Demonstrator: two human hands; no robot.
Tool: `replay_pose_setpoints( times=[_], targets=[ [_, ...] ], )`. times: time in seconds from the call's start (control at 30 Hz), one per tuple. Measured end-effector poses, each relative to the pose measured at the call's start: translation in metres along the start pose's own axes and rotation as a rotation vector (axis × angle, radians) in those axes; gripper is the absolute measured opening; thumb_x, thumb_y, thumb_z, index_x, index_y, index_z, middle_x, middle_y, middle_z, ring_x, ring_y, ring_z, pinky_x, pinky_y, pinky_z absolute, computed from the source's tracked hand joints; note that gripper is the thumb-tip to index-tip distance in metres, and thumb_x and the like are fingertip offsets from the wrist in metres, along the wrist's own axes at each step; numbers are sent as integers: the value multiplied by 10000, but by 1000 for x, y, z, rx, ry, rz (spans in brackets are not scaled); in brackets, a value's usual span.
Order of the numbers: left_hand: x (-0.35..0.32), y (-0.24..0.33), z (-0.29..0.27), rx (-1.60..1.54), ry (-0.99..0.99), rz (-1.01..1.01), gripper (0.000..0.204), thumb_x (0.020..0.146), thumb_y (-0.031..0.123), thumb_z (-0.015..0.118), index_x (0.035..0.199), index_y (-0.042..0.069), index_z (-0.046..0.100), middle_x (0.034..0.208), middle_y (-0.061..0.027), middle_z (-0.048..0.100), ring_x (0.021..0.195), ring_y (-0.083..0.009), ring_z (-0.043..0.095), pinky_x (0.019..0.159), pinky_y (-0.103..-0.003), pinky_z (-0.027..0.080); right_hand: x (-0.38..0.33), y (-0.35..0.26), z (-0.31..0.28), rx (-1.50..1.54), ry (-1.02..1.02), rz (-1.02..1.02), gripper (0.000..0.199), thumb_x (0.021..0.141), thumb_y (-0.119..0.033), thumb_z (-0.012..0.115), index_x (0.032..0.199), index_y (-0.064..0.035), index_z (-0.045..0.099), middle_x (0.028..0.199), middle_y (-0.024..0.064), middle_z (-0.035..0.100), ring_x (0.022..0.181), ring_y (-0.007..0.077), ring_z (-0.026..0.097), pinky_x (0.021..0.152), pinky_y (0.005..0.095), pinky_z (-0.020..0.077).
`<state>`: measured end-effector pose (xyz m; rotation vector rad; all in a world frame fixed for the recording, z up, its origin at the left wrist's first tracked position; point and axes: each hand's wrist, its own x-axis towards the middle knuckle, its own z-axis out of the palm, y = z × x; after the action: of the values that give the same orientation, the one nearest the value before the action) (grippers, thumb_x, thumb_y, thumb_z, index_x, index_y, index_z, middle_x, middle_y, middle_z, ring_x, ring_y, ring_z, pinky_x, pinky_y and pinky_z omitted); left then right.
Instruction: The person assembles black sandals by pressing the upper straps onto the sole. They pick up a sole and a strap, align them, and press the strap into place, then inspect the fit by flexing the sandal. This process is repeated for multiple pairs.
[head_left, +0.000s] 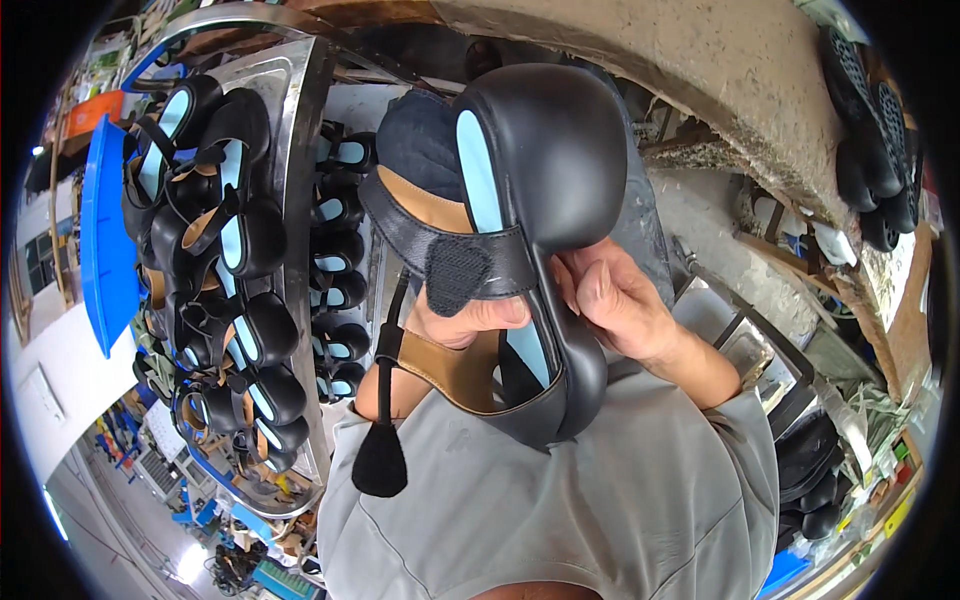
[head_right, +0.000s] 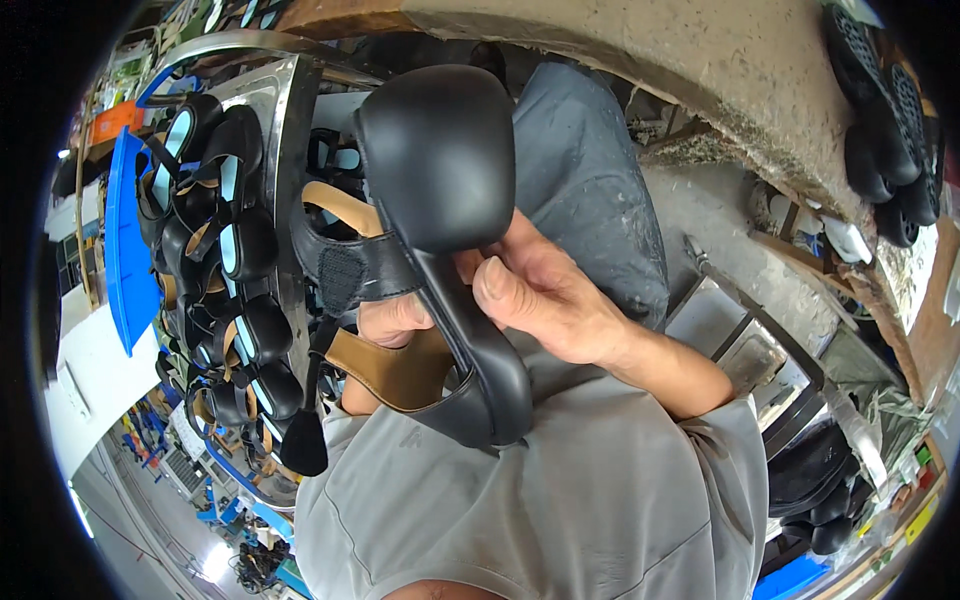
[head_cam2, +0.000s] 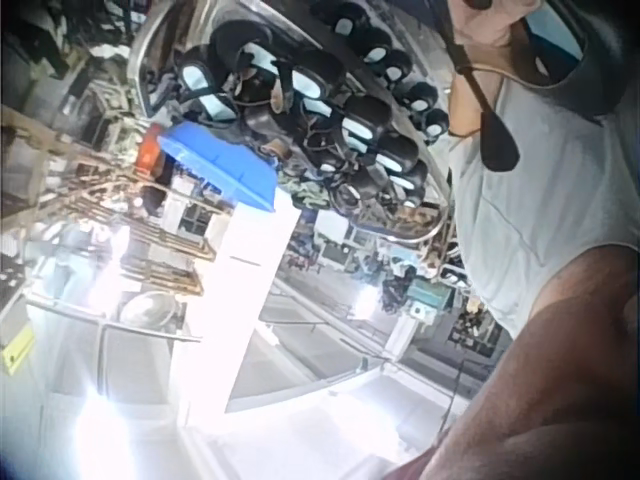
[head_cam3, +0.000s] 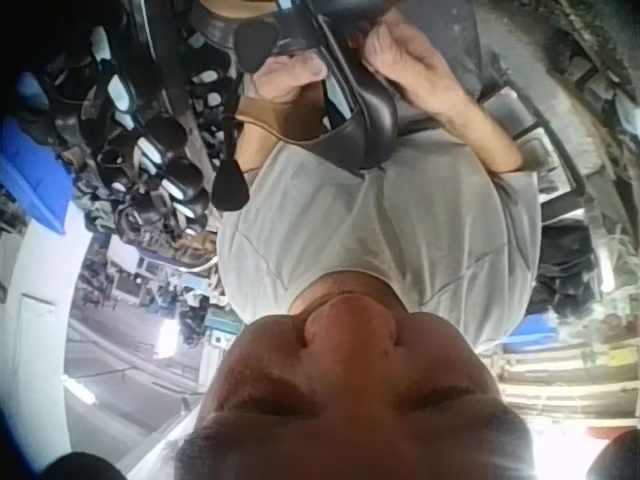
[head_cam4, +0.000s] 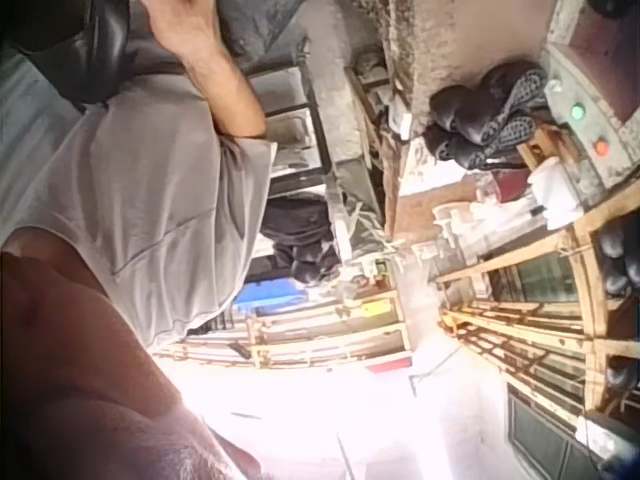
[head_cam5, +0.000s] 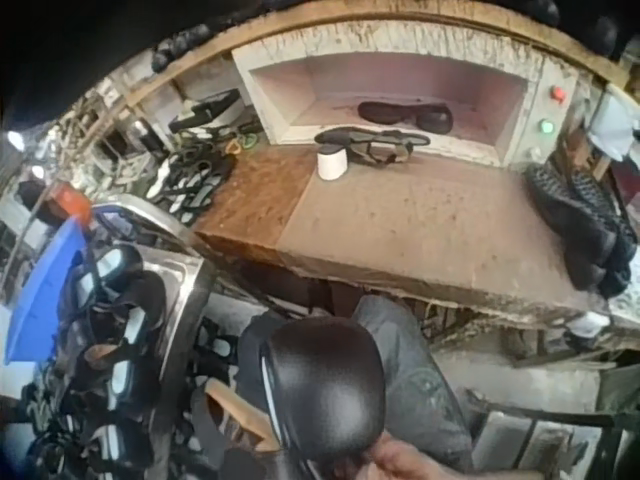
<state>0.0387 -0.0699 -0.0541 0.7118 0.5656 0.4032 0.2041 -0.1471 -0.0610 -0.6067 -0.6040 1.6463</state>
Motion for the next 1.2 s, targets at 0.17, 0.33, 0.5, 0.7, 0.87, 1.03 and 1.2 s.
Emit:
replay_pose_setpoints(
  times=[0.17,0.33,0.5,0.7,0.87,1.03,1.2],
  targets=[
    [-8,1,3,51,37,-39,390,715,104,778,1057,-13,632,949,-74,662,869,-156,614,783,-287,482,-3,-2,3,-14,-9,-8,678,919,-444,570,1377,-13,317,1052,38,492,909,76,444,787,234,399],
    [-3,-2,5,112,18,-8,387,727,95,767,1070,-11,625,966,-76,660,882,-157,613,799,-290,481,-1,-5,-3,20,39,96,565,880,-391,654,1256,-29,439,855,-32,469,763,50,421,669,215,385],
    [2,1,13,164,21,27,383,739,87,756,1084,-9,619,983,-78,659,895,-158,612,815,-293,479,3,-11,2,58,122,92,553,823,-279,725,1235,-31,453,851,-39,478,737,39,422,625,203,378],
    [5,4,23,81,111,-13,405,778,182,739,1118,15,598,1011,-51,630,944,-151,586,858,-302,459,6,-17,-3,124,59,178,632,771,-227,772,1265,-26,433,977,-12,506,813,44,443,682,199,396],
    [9,1,25,104,115,-48,420,781,202,753,1123,21,589,1013,-43,626,935,-148,582,858,-299,456,5,-14,-14,109,10,225,744,732,-268,806,1304,-17,403,1017,1,523,851,53,458,725,198,399],
    [7,5,13,121,-122,-81,471,734,115,797,1134,25,564,991,-28,622,914,-130,571,830,-287,452,-2,-12,-17,221,-61,250,854,689,-291,834,1335,-16,347,1018,12,523,873,77,495,771,224,434],
    [14,-2,7,245,-219,-30,547,673,66,835,1136,29,547,972,-16,611,901,-109,562,817,-271,448,-8,-3,-35,256,-177,380,834,633,-207,858,1290,-16,382,952,-6,476,849,74,484,769,206,429]
  ],
)
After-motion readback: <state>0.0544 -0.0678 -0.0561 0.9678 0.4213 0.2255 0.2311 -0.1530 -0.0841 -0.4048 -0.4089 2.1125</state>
